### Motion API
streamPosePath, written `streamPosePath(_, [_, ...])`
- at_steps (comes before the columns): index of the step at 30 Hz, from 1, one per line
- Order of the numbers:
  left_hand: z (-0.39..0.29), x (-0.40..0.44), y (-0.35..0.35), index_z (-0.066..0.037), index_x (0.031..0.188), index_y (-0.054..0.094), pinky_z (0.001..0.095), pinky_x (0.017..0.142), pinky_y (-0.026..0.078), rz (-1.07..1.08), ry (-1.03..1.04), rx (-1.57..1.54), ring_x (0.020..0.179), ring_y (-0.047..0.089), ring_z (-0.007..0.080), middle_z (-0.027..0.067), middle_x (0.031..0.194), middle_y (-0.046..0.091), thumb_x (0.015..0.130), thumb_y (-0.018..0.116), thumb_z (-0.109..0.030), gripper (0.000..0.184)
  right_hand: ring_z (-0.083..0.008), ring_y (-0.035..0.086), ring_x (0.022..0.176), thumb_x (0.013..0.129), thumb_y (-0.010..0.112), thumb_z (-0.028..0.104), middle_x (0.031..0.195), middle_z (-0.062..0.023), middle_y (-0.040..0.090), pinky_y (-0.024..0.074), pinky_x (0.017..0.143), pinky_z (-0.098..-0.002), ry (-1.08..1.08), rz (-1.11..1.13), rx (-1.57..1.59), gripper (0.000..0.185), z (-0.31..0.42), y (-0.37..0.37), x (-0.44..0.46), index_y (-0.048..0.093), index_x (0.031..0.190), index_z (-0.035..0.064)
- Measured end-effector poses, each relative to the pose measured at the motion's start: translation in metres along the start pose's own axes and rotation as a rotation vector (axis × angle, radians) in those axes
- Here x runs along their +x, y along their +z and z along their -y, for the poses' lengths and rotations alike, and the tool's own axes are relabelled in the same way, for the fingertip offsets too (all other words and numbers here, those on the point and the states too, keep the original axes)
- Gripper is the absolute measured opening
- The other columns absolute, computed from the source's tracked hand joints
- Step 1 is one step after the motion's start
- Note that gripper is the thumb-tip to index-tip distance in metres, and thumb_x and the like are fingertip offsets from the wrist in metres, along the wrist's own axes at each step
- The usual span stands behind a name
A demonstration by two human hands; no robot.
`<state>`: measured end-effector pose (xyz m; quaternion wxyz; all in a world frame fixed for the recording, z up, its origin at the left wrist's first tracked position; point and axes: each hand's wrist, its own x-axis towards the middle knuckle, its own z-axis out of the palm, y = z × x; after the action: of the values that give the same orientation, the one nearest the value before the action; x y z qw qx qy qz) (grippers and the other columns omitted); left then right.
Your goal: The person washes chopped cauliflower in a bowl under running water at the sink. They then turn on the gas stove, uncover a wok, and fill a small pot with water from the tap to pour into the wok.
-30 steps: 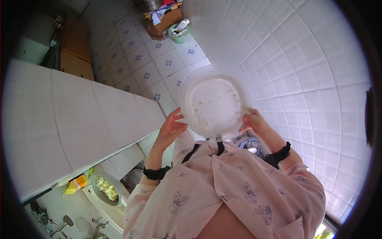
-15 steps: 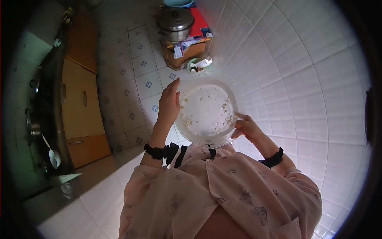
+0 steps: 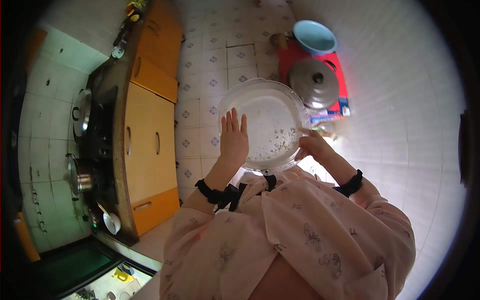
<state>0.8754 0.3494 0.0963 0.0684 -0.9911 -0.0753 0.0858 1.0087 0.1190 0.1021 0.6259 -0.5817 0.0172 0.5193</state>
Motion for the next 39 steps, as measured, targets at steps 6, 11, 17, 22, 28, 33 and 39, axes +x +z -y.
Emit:
streamPosePath(6, [0.115, 0.127, -0.017, 0.000, 0.139, 0.035, 0.0535, 0.108, 0.025, 0.243, -0.055, -0.470, 0.135, 0.026, 0.0425, 0.0285, 0.143, 0.029, 0.092, 0.049, -0.023, 0.054, -0.0330, 0.066, 0.056, 0.073, 0.052, 0.000, 0.080, -0.0216, 0.062, 0.0579, 0.050, -0.0381, 0.014, 0.062, -0.081, 0.039, 0.104, 0.037, 0.148, 0.046, 0.109, -0.0158])
streamPosePath(11, [0.209, 0.243, -0.024, -0.018, 0.142, 0.033, 0.0601, 0.105, 0.027, 0.079, 0.215, -0.249, 0.136, 0.024, 0.0417, 0.0152, 0.147, 0.031, 0.093, 0.051, -0.033, 0.055, -0.0305, 0.066, 0.056, 0.075, 0.054, 0.005, 0.079, -0.0212, 0.064, 0.0577, 0.054, -0.0361, -0.047, 0.023, -0.117, 0.031, 0.179, 0.078, 0.258, 0.055, 0.099, -0.0153])
streamPosePath(17, [0.287, 0.388, -0.033, -0.023, 0.144, 0.030, 0.0600, 0.108, 0.023, 0.195, 0.613, -0.424, 0.140, 0.015, 0.0399, 0.0155, 0.151, 0.021, 0.094, 0.049, -0.034, 0.055, -0.0308, 0.066, 0.054, 0.075, 0.055, 0.010, 0.080, -0.0180, 0.064, 0.0561, 0.052, -0.0332, -0.034, -0.059, -0.028, 0.037, 0.282, 0.113, 0.385, 0.054, 0.107, -0.0099])
streamPosePath(22, [0.381, 0.515, -0.039, -0.019, 0.140, 0.038, 0.0581, 0.108, 0.024, 0.207, 0.726, -0.337, 0.139, 0.020, 0.0387, 0.0158, 0.150, 0.024, 0.094, 0.049, -0.033, 0.049, -0.0319, 0.066, 0.056, 0.074, 0.054, 0.007, 0.080, -0.0182, 0.062, 0.0567, 0.052, -0.0350, 0.001, -0.237, 0.050, 0.038, 0.375, 0.134, 0.499, 0.053, 0.107, -0.0108])
streamPosePath(28, [0.489, 0.722, -0.043, -0.008, 0.140, 0.035, 0.0477, 0.111, 0.025, 0.123, 0.518, -0.728, 0.136, 0.025, 0.0407, 0.0226, 0.146, 0.029, 0.091, 0.056, -0.022, 0.056, -0.0337, 0.067, 0.059, 0.071, 0.053, 0.004, 0.087, -0.0237, 0.062, 0.0588, 0.058, -0.0380, -0.037, -0.084, 0.031, 0.043, 0.509, 0.123, 0.648, 0.049, 0.110, -0.0147])
streamPosePath(33, [0.542, 0.911, -0.039, 0.001, 0.147, 0.005, 0.0366, 0.113, 0.022, -0.105, 0.368, -1.064, 0.140, 0.019, 0.0350, 0.0276, 0.150, 0.015, 0.088, 0.058, -0.014, 0.081, -0.0323, 0.067, 0.059, 0.071, 0.052, 0.004, 0.087, -0.0235, 0.063, 0.0589, 0.060, -0.0392, -0.026, -0.131, -0.008, 0.049, 0.625, 0.120, 0.772, 0.043, 0.115, -0.0157])
streamPosePath(39, [0.605, 1.075, -0.053, 0.001, 0.147, 0.001, 0.0321, 0.112, 0.023, 0.224, 0.383, -1.367, 0.140, 0.022, 0.0276, 0.0201, 0.153, 0.016, 0.095, 0.049, -0.021, 0.074, -0.0344, 0.067, 0.059, 0.073, 0.052, 0.005, 0.087, -0.0236, 0.062, 0.0595, 0.058, -0.0392, -0.033, -0.095, 0.060, 0.051, 0.747, 0.117, 0.918, 0.039, 0.117, -0.0179])
